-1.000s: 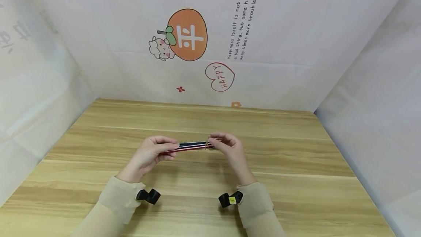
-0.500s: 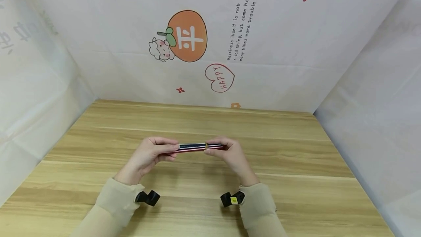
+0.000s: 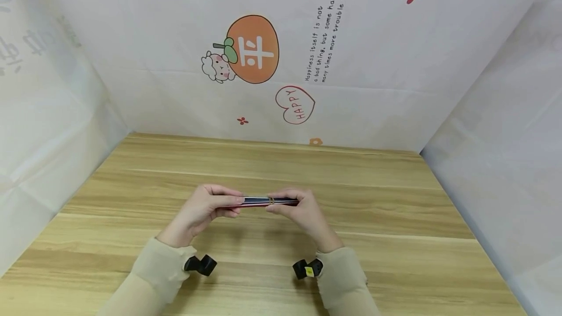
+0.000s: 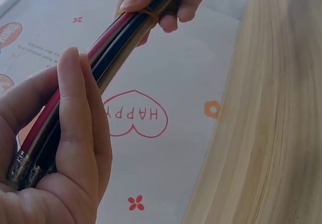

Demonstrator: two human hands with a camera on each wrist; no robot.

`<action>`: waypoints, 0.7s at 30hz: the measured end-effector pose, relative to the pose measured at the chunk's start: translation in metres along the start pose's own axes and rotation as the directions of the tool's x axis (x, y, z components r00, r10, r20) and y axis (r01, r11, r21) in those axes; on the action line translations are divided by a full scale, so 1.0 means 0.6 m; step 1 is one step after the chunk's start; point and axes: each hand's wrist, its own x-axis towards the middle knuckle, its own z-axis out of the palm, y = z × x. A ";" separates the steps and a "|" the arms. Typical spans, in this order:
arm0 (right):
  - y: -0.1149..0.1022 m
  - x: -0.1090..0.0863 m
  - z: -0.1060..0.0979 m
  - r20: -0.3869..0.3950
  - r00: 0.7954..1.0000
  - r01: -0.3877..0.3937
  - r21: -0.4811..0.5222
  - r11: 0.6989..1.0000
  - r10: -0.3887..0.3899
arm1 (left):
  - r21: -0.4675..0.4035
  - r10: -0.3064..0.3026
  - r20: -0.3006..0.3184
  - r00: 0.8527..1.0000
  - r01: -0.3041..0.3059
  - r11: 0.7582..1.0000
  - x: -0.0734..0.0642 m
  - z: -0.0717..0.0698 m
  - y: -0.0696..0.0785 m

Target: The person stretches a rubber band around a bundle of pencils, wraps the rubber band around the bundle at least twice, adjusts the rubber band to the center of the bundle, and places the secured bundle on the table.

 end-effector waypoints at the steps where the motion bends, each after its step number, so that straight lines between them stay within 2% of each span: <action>1: 0.000 -0.001 -0.002 0.009 1.000 -0.009 0.006 1.000 0.009 | 0.000 -0.001 0.005 1.000 0.001 1.000 0.001 -0.001 -0.001; 4: -0.001 -0.002 -0.011 0.038 0.999 -0.040 0.066 0.997 0.037 | 0.001 -0.003 0.017 1.000 0.003 1.000 0.002 -0.004 0.000; 8: -0.003 -0.002 -0.026 0.037 0.997 -0.066 0.154 0.986 0.061 | 0.002 -0.001 0.018 1.000 0.000 1.000 0.002 -0.008 0.002; 11: 0.000 -0.002 -0.030 0.041 0.995 -0.094 0.151 0.984 0.089 | 0.014 0.003 0.010 1.000 -0.003 1.000 0.003 -0.009 0.003; 16: 0.006 0.001 -0.023 0.118 0.987 -0.131 0.160 0.978 0.113 | 0.047 -0.012 0.002 1.000 0.012 0.999 0.002 -0.003 0.002; 21: 0.004 -0.001 -0.013 0.110 0.987 -0.138 0.169 0.976 0.121 | 0.063 -0.014 -0.001 1.000 0.014 0.998 -0.001 0.004 0.003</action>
